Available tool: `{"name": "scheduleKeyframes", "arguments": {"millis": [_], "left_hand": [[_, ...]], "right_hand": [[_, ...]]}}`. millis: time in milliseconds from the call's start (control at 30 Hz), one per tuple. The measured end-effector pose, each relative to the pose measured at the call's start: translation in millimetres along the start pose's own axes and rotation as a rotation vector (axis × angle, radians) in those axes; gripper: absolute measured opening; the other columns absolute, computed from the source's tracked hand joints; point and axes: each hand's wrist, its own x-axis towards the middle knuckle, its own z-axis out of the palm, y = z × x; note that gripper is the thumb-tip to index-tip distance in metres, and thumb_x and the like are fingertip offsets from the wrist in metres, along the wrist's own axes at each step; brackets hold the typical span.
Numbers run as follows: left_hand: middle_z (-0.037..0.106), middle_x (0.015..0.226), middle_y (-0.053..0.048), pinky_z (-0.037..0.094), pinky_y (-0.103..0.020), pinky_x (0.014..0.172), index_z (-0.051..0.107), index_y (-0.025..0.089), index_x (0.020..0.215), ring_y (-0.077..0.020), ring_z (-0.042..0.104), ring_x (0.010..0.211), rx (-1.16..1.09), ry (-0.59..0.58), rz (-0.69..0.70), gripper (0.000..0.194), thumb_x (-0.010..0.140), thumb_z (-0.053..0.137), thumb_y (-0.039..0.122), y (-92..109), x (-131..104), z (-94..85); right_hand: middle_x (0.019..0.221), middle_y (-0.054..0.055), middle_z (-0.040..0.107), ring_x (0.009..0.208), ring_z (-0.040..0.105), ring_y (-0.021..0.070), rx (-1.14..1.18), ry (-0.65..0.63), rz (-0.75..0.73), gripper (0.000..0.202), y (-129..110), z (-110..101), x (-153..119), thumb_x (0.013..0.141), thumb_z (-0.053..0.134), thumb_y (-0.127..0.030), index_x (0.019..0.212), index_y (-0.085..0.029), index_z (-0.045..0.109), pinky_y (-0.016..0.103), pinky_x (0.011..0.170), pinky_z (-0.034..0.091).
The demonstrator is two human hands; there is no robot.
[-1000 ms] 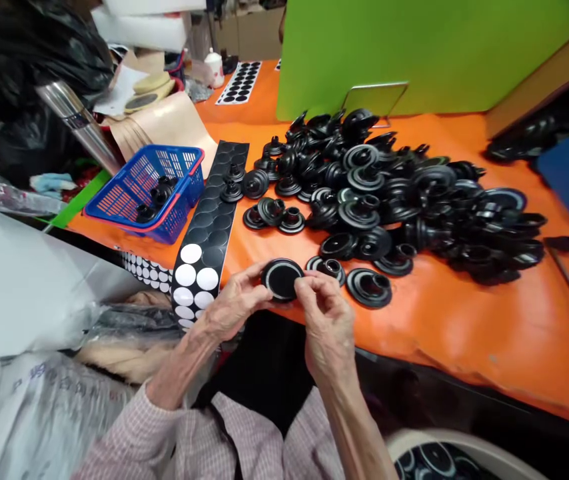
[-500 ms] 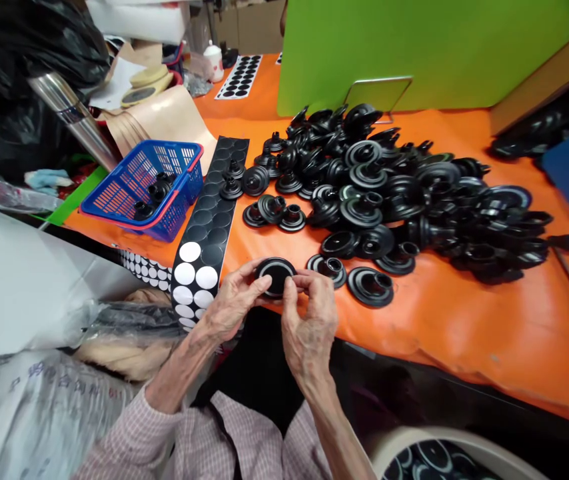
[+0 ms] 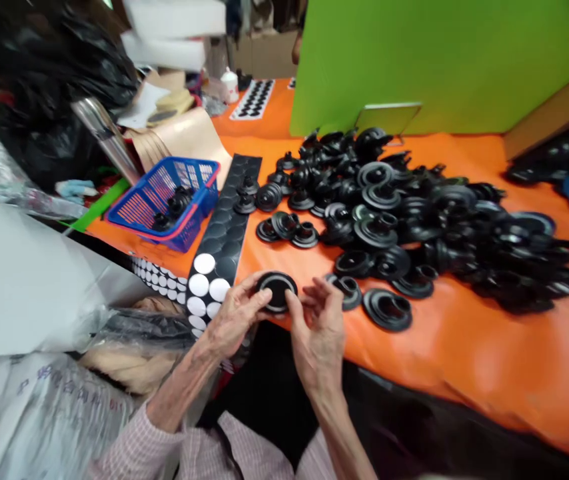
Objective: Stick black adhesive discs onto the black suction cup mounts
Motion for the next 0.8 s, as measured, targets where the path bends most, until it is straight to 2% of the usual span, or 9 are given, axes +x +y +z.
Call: {"name": "scheduleKeyframes", "arguments": {"millis": [100,200,333,400,467,533,600,700,800], "left_hand": [[0.065,0.111,-0.011,0.058,-0.029,0.067,0.062,0.014,0.116,-0.0203,0.067,0.087,0.1,0.004,0.01,0.043,0.08,0.067,0.036,16,1,-13.6],[0.065,0.111,-0.012,0.057,-0.026,0.062,0.061,0.014,0.12,-0.0176,0.066,0.08,0.263,0.09,0.13,0.05,0.077,0.069,0.038,60,11,-35.8],[0.066,0.109,-0.013,0.055,-0.028,0.06,0.057,0.015,0.127,-0.0154,0.064,0.071,0.522,0.331,0.359,0.057,0.076,0.07,0.039,144,12,-64.0],[0.067,0.104,-0.011,0.051,-0.026,0.058,0.062,0.015,0.119,-0.0122,0.061,0.062,0.723,0.533,0.512,0.05,0.079,0.065,0.045,165,6,-75.5],[0.068,0.091,-0.008,0.048,-0.026,0.059,0.069,0.015,0.1,-0.0128,0.06,0.061,0.888,0.586,0.515,0.04,0.082,0.06,0.049,159,-3,-86.0],[0.067,0.08,-0.006,0.048,-0.028,0.064,0.069,0.015,0.087,-0.0162,0.061,0.068,0.975,0.521,0.362,0.036,0.081,0.06,0.049,128,-10,-94.8],[0.066,0.084,-0.007,0.048,-0.03,0.07,0.067,0.015,0.089,-0.0185,0.061,0.075,0.974,0.538,0.204,0.037,0.073,0.068,0.049,89,-12,-100.2],[0.064,0.088,-0.007,0.047,-0.03,0.068,0.061,0.015,0.098,-0.0174,0.059,0.073,0.761,0.638,0.07,0.055,0.06,0.079,0.05,47,-5,-99.1],[0.065,0.082,-0.006,0.047,-0.029,0.066,0.061,0.013,0.097,-0.016,0.06,0.069,0.394,0.441,-0.084,0.057,0.055,0.083,0.046,39,3,-90.1]], "right_hand": [[0.077,0.003,0.064,0.069,0.062,0.0175,0.147,-0.265,0.129,0.03,-10,7,17,0.08,0.062,-0.049,0.083,-0.019,0.06,0.031,0.064,0.053],[0.067,-0.001,0.061,0.058,0.058,0.013,0.353,-0.424,0.104,0.03,-46,41,42,0.076,0.066,-0.047,0.074,-0.018,0.058,0.026,0.056,0.051],[0.074,-0.002,0.063,0.056,0.06,0.011,0.687,-0.504,0.061,0.023,-109,93,69,0.079,0.061,-0.037,0.092,-0.018,0.056,0.029,0.061,0.054],[0.08,0.0,0.064,0.061,0.063,0.012,0.735,-0.499,0.0,0.024,-118,104,77,0.081,0.057,-0.034,0.099,-0.019,0.054,0.032,0.067,0.056],[0.083,0.002,0.065,0.068,0.066,0.0143,0.599,-0.468,-0.092,0.022,-103,101,76,0.084,0.053,-0.036,0.096,-0.019,0.057,0.035,0.072,0.056],[0.088,0.006,0.067,0.078,0.066,0.0184,0.341,-0.429,-0.169,0.024,-70,89,64,0.086,0.05,-0.039,0.094,-0.018,0.06,0.039,0.076,0.056],[0.099,0.011,0.068,0.092,0.065,0.0237,0.107,-0.398,-0.233,0.026,-33,76,45,0.086,0.049,-0.037,0.097,-0.017,0.063,0.045,0.084,0.054],[0.113,0.015,0.065,0.108,0.06,0.0265,-0.022,-0.363,-0.339,0.029,5,66,19,0.087,0.048,-0.031,0.108,-0.016,0.062,0.05,0.094,0.049],[0.113,0.014,0.063,0.108,0.058,0.0251,-0.064,-0.339,-0.374,0.032,12,67,7,0.088,0.048,-0.028,0.115,-0.017,0.06,0.048,0.093,0.049]]}}
